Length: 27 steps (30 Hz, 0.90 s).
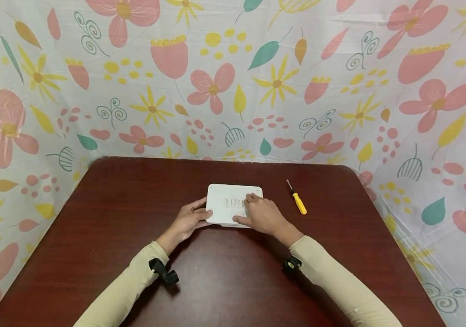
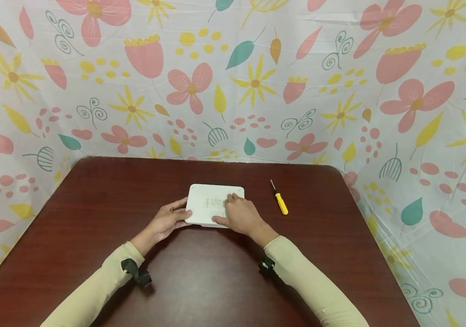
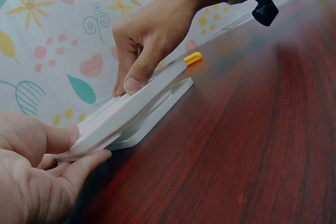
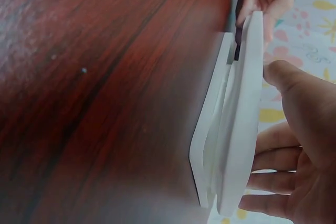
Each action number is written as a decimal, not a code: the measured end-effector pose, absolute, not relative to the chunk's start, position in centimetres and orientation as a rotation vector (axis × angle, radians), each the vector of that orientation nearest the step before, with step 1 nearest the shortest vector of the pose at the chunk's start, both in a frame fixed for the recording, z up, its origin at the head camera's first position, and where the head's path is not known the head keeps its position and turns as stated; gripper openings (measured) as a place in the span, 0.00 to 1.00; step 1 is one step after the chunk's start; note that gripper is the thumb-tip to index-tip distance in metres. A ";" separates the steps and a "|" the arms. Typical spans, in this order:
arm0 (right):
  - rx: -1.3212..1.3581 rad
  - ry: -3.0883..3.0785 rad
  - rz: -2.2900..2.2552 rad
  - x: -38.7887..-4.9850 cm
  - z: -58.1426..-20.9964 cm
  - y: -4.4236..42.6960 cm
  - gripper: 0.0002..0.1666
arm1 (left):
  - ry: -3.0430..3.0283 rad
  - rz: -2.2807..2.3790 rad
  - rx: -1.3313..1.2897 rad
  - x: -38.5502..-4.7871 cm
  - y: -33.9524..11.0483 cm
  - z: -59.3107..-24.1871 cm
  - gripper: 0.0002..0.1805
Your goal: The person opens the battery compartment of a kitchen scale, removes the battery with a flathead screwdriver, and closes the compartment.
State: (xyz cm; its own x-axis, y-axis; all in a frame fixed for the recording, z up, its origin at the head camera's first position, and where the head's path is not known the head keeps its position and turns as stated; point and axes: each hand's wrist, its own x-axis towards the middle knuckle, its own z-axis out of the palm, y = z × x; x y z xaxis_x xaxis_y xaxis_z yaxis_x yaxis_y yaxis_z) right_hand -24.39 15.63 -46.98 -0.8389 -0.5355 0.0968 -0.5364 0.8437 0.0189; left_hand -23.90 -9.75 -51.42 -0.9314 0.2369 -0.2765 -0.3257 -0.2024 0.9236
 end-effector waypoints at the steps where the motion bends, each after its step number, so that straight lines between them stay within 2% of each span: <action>1: 0.863 -2.911 0.007 -24.4 -47.0 15.7 0.45 | 1.710 2.185 -0.103 -23.9 -9.7 -51.4 0.35; 9: 0.909 -2.909 0.011 -24.5 -46.8 15.7 0.41 | 1.706 2.190 -0.115 -24.0 -9.7 -51.3 0.36; 14: 0.888 -2.932 0.099 -24.4 -46.6 15.7 0.34 | 1.696 2.195 -0.110 -24.0 -9.7 -51.5 0.36; 21: 0.865 -2.924 0.225 -23.9 -46.6 15.4 0.28 | 1.707 2.188 -0.109 -23.9 -9.7 -51.4 0.36; 27: 0.970 -2.822 0.386 -23.2 -46.8 15.1 0.16 | 1.706 2.189 -0.100 -24.0 -9.7 -51.7 0.35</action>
